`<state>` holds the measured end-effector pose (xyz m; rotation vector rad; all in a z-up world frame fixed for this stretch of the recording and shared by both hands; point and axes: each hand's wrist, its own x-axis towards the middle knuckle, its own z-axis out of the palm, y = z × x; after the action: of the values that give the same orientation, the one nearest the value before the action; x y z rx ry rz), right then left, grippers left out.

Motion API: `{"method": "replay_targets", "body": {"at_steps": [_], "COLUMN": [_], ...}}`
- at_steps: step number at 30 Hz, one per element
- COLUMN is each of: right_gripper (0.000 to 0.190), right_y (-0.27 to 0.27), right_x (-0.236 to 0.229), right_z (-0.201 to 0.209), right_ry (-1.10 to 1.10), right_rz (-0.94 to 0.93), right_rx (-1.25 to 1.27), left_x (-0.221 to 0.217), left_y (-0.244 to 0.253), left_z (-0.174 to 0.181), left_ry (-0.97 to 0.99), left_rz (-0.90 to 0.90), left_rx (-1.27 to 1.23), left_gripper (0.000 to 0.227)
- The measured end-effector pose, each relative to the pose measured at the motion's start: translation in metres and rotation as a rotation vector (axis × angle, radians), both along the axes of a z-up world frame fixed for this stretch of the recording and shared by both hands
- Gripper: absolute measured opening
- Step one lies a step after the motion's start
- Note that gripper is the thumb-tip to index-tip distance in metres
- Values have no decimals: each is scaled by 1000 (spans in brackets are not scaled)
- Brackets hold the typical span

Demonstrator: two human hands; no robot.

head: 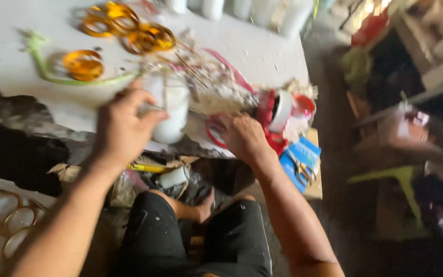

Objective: Assembling decorative candles by attaching gold rings and using tape and scissors.

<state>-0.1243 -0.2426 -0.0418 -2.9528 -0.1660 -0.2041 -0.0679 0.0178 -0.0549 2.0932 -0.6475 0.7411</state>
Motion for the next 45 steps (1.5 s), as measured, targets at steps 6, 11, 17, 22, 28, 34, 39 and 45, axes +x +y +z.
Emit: {"method": "replay_targets", "body": {"at_steps": [6, 11, 17, 22, 28, 34, 39, 45], "right_gripper": [35, 37, 51, 42, 43, 39, 33, 37], "right_y": [7, -9, -11, 0, 20, 9, 8, 0], "right_x": [-4, -34, -64, -60, -38, -21, -22, -14], "right_z": [17, 39, 79, 123, 156, 66, 55, 90], "right_ry": [120, -8, -156, -104, 26, -238, -292, -185], "right_rz": [-81, -105, -56, -84, -103, -40, -18, 136], "right_rx": [58, 420, 503, -177, -300, 102, 267, 133], "left_x": [-18, -27, -4, -1, 2, 0, -7, -6], "left_y": [-4, -16, -52, -77, -64, -65, -60, -56], "left_z": [10, 7, -25, -34, -38, -38, -27, -27], "left_ry": [29, 321, 280, 533, 415, 350, 372, 378], "left_rz": [-161, -428, -133, -105, -198, -187, -227, -234], "left_rx": [-188, -363, -295, -189, -270, -273, -307, -287], "left_gripper": [77, 96, 111, 102, 91, 85, 88, 82]}}
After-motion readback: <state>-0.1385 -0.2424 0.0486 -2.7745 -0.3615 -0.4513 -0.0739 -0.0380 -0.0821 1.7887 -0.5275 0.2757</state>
